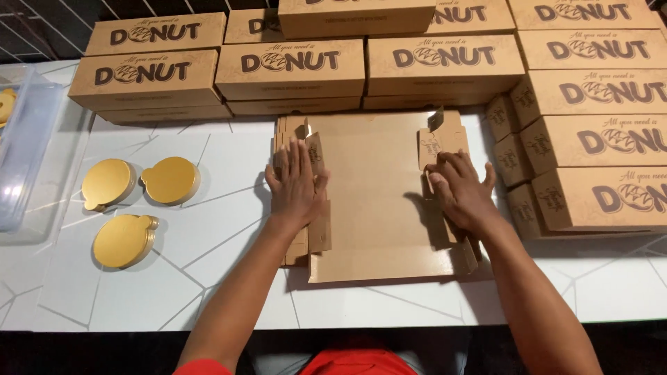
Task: The person assembles a flat cardboard donut box by folding and tucking side flaps, then folding and tucking the top and bottom flaps to form a closed box. The completed box is placed on a stack of similar boxes.
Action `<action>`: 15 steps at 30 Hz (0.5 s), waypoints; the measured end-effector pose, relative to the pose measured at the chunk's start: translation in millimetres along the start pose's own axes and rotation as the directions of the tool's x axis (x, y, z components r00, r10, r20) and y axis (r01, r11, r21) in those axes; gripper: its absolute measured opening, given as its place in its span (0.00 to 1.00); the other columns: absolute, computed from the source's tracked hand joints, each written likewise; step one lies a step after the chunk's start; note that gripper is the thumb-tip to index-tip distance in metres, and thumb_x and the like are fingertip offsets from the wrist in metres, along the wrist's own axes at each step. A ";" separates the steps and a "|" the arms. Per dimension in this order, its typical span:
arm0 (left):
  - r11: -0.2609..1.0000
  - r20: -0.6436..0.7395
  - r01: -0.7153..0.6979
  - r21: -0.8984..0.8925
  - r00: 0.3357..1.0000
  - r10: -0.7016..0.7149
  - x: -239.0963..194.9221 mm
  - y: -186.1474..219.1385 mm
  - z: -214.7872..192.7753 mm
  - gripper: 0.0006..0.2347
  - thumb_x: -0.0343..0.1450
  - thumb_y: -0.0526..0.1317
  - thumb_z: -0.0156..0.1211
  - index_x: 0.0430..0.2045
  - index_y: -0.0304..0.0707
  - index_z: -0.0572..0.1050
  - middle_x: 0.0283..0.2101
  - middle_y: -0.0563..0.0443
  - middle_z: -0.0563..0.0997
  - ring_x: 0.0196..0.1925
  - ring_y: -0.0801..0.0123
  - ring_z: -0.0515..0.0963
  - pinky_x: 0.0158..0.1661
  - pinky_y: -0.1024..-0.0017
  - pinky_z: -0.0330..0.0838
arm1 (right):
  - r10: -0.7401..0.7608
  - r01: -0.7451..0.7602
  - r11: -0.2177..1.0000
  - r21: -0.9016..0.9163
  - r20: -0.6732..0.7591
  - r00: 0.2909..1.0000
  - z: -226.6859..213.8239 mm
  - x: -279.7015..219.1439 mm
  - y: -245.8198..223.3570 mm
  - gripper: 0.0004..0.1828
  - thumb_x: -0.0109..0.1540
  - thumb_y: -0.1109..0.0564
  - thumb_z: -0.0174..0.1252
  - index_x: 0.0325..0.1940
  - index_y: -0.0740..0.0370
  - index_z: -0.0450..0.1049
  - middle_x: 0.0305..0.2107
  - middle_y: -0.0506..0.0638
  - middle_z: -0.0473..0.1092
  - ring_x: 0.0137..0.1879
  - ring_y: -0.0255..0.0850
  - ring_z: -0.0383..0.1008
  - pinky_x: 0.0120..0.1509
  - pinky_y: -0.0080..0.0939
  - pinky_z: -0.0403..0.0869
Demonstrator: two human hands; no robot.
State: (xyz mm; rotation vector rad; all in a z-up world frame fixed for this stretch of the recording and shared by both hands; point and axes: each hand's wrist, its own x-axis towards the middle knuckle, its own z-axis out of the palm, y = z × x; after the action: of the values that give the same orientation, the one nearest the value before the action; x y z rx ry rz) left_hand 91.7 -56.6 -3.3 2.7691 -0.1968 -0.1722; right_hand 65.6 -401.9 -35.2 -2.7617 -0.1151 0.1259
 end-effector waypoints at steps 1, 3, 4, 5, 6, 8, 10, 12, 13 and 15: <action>1.000 0.001 -0.002 0.000 1.000 0.002 13.7 -4.8 3.4 0.34 0.78 0.59 0.18 0.75 0.33 0.38 0.79 0.33 0.36 0.80 0.41 0.37 0.67 0.30 0.31 | 0.002 -0.002 1.000 0.000 0.000 1.000 7.1 16.3 14.3 0.32 0.74 0.30 0.26 0.73 0.39 0.64 0.75 0.49 0.54 0.83 0.57 0.41 0.78 0.78 0.31; 0.994 -0.048 0.055 -0.090 0.997 -0.059 41.0 -14.5 10.1 0.33 0.78 0.60 0.13 0.76 0.37 0.38 0.79 0.36 0.38 0.81 0.45 0.37 0.67 0.32 0.30 | -0.041 0.055 0.998 0.027 -0.388 0.921 21.3 48.4 42.7 0.20 0.76 0.37 0.42 0.54 0.47 0.74 0.38 0.49 0.72 0.52 0.56 0.77 0.61 0.62 0.70; 0.995 -0.047 0.053 -0.090 0.997 -0.057 46.9 -11.9 9.3 0.33 0.78 0.60 0.13 0.76 0.37 0.38 0.79 0.36 0.38 0.81 0.45 0.37 0.67 0.32 0.30 | -0.039 0.053 0.998 0.027 -0.389 0.921 9.1 49.5 23.7 0.20 0.76 0.37 0.42 0.54 0.47 0.74 0.38 0.49 0.72 0.52 0.56 0.77 0.61 0.62 0.70; 0.996 -0.039 0.044 -0.081 0.998 -0.048 53.0 -9.6 8.5 0.33 0.78 0.60 0.14 0.76 0.37 0.39 0.79 0.37 0.40 0.81 0.47 0.38 0.68 0.34 0.30 | 0.014 0.019 0.996 0.086 -0.369 0.929 -2.9 51.0 4.6 0.19 0.76 0.43 0.43 0.65 0.53 0.65 0.51 0.57 0.67 0.61 0.59 0.70 0.67 0.67 0.63; 0.997 -0.031 0.040 -0.072 0.999 -0.042 58.6 -8.5 7.9 0.32 0.79 0.59 0.14 0.76 0.38 0.40 0.79 0.37 0.42 0.81 0.48 0.40 0.68 0.35 0.30 | 0.063 -0.014 0.990 0.144 -0.344 0.937 -14.0 53.3 -15.2 0.25 0.75 0.49 0.43 0.75 0.59 0.56 0.64 0.64 0.63 0.70 0.61 0.64 0.73 0.71 0.57; 1.000 -0.014 0.020 -0.016 1.000 -0.020 66.0 -6.5 14.0 0.30 0.79 0.57 0.15 0.76 0.40 0.41 0.80 0.42 0.41 0.81 0.50 0.38 0.68 0.36 0.31 | 0.076 -0.053 0.993 0.110 -0.217 0.973 -22.1 59.4 -32.4 0.31 0.75 0.43 0.36 0.79 0.59 0.50 0.70 0.63 0.55 0.76 0.62 0.53 0.75 0.72 0.50; 0.999 0.010 0.003 0.038 1.000 -0.003 67.3 -2.7 15.3 0.28 0.80 0.55 0.17 0.76 0.42 0.42 0.80 0.46 0.40 0.81 0.52 0.36 0.69 0.36 0.33 | 0.092 -0.087 0.994 0.070 -0.080 0.993 -21.0 65.5 -38.4 0.37 0.74 0.36 0.29 0.82 0.60 0.43 0.77 0.62 0.47 0.81 0.62 0.41 0.78 0.73 0.43; 0.995 0.018 -0.006 0.100 1.000 0.004 62.3 4.7 12.1 0.27 0.81 0.51 0.20 0.75 0.40 0.48 0.80 0.45 0.43 0.81 0.51 0.37 0.67 0.35 0.33 | 0.116 -0.113 0.984 -0.136 0.019 0.993 -11.5 70.0 -32.5 0.40 0.72 0.30 0.23 0.83 0.51 0.44 0.80 0.49 0.42 0.83 0.54 0.36 0.80 0.69 0.41; 0.995 0.027 -0.002 0.097 1.000 -0.001 63.6 4.8 12.4 0.27 0.81 0.51 0.20 0.75 0.40 0.48 0.80 0.45 0.43 0.81 0.51 0.37 0.67 0.35 0.33 | 0.119 -0.114 0.984 -0.137 0.029 0.993 -12.6 71.7 -33.4 0.40 0.72 0.30 0.23 0.83 0.51 0.44 0.80 0.49 0.42 0.83 0.54 0.36 0.80 0.69 0.41; 0.994 0.010 -0.007 0.112 1.000 0.006 63.0 5.6 11.9 0.25 0.81 0.49 0.22 0.75 0.41 0.50 0.80 0.44 0.44 0.81 0.50 0.38 0.67 0.34 0.34 | 0.152 -0.142 0.979 -0.148 0.055 0.987 -15.6 73.0 -36.2 0.39 0.71 0.31 0.23 0.83 0.46 0.44 0.80 0.45 0.39 0.84 0.52 0.35 0.80 0.68 0.40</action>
State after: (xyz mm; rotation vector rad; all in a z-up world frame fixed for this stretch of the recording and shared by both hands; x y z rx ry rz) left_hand 151.2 -75.9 -18.3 2.8789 -0.2248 -0.1783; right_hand 137.4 -366.9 -12.7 -2.9089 0.0659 0.2572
